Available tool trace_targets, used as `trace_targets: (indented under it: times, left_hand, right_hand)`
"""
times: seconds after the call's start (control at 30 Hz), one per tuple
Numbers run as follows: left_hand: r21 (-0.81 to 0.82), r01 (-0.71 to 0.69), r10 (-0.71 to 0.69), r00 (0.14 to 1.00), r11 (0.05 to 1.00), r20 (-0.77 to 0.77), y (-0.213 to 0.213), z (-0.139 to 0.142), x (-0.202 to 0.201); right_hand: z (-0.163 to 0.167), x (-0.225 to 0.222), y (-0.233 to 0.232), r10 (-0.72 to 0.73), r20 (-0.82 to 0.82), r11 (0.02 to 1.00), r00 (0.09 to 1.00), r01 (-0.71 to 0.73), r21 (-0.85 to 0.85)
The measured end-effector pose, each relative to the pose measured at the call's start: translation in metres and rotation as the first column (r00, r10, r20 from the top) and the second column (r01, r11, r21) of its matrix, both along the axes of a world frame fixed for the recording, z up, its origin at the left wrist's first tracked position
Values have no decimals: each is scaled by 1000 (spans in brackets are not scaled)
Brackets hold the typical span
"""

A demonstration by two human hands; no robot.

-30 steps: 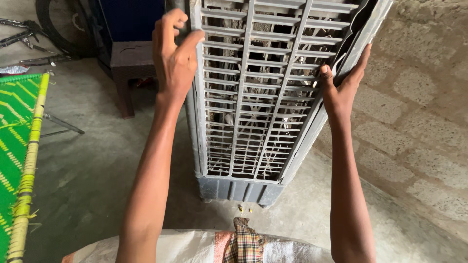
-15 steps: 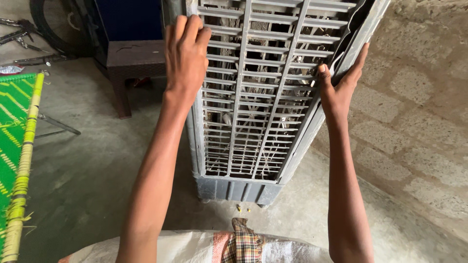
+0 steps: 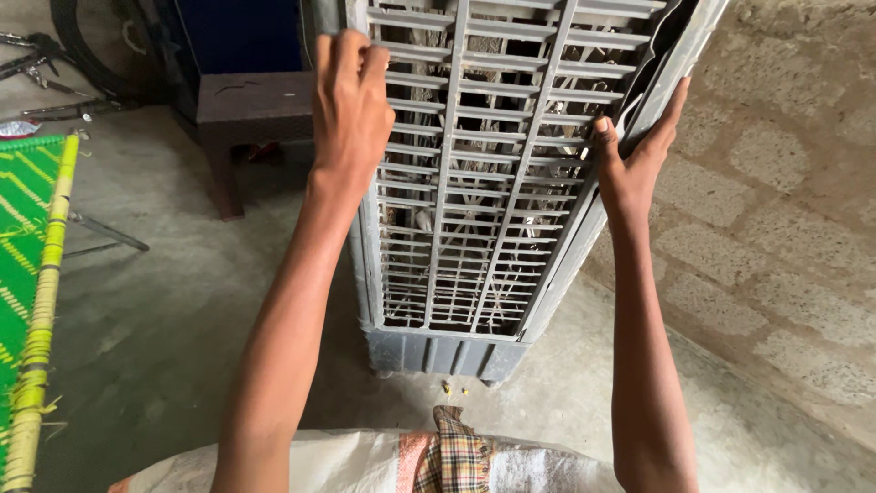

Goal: The person unties a blue cord on the side of an air cooler, removes the front grille panel and a side panel, and sets the grille aside. They reach into the interior, then reattach the side panel and front grille, pressing the clips to secure them and adjusting the panel edges.

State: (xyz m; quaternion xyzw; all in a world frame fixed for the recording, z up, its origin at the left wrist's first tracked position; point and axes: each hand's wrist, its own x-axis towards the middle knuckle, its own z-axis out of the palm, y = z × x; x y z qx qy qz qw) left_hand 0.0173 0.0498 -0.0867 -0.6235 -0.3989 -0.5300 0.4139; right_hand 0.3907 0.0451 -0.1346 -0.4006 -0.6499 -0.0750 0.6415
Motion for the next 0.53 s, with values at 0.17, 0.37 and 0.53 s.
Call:
trace_targets:
  times: [0.17,0.37,0.53]
  left_hand:
    - [-85,196,-187,977,977,105,2,10,1]
    - [12,175,-175,984,984,-26,-13,8,-6]
    - [-69,112,-117,990,991,-75,24,63,-1]
  right_hand:
    - [-2,1,2,-21,8,1000,1000,21,-13]
    - [-2,5,9,-52,41,999,998,52,17]
    - [2,0,2,-49,-11,997,999,48,-60]
